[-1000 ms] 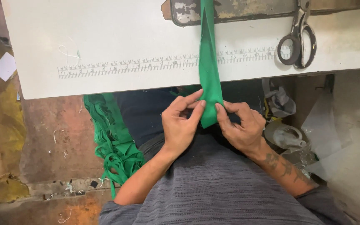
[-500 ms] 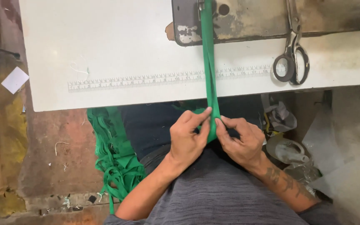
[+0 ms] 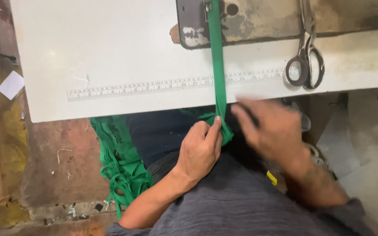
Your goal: Sewing green fabric strips using an industrial sewing machine, including folding and feeding the material.
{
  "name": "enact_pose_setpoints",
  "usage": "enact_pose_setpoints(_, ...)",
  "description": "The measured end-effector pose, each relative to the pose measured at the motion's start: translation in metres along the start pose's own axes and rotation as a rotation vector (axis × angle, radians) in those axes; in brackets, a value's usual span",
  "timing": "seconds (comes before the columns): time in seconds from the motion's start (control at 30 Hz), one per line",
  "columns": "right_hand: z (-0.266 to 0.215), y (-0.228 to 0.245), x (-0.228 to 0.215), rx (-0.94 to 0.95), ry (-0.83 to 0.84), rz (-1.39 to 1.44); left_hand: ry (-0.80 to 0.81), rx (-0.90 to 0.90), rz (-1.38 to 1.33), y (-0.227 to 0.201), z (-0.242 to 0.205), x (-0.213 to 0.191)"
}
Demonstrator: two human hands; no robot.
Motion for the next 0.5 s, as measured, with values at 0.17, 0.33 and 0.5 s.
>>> enact_pose_setpoints(0.17, 0.057, -0.051, 0.051, -0.432, 0.141, -0.019, 0.092, -0.047, -0.149, 0.003, -0.001, 0.001)
enact_pose_setpoints(0.33, 0.056, -0.059, 0.065, -0.419, 0.169, -0.064, 0.072, -0.016, -0.224, 0.014, 0.003, 0.010)
enact_pose_setpoints(0.5, 0.051, -0.060, 0.064, -0.412, 0.166, -0.065, 0.074, -0.006, -0.263, 0.017, 0.000, 0.008)
Point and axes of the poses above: each hand's wrist, its own z-axis towards the middle knuckle, its own x-axis out of the palm, y = z × x, the point moved 4 cm from there along z, towards the middle knuckle, and after that the axes turned 12 degrees about x, right-handed, at the moved point
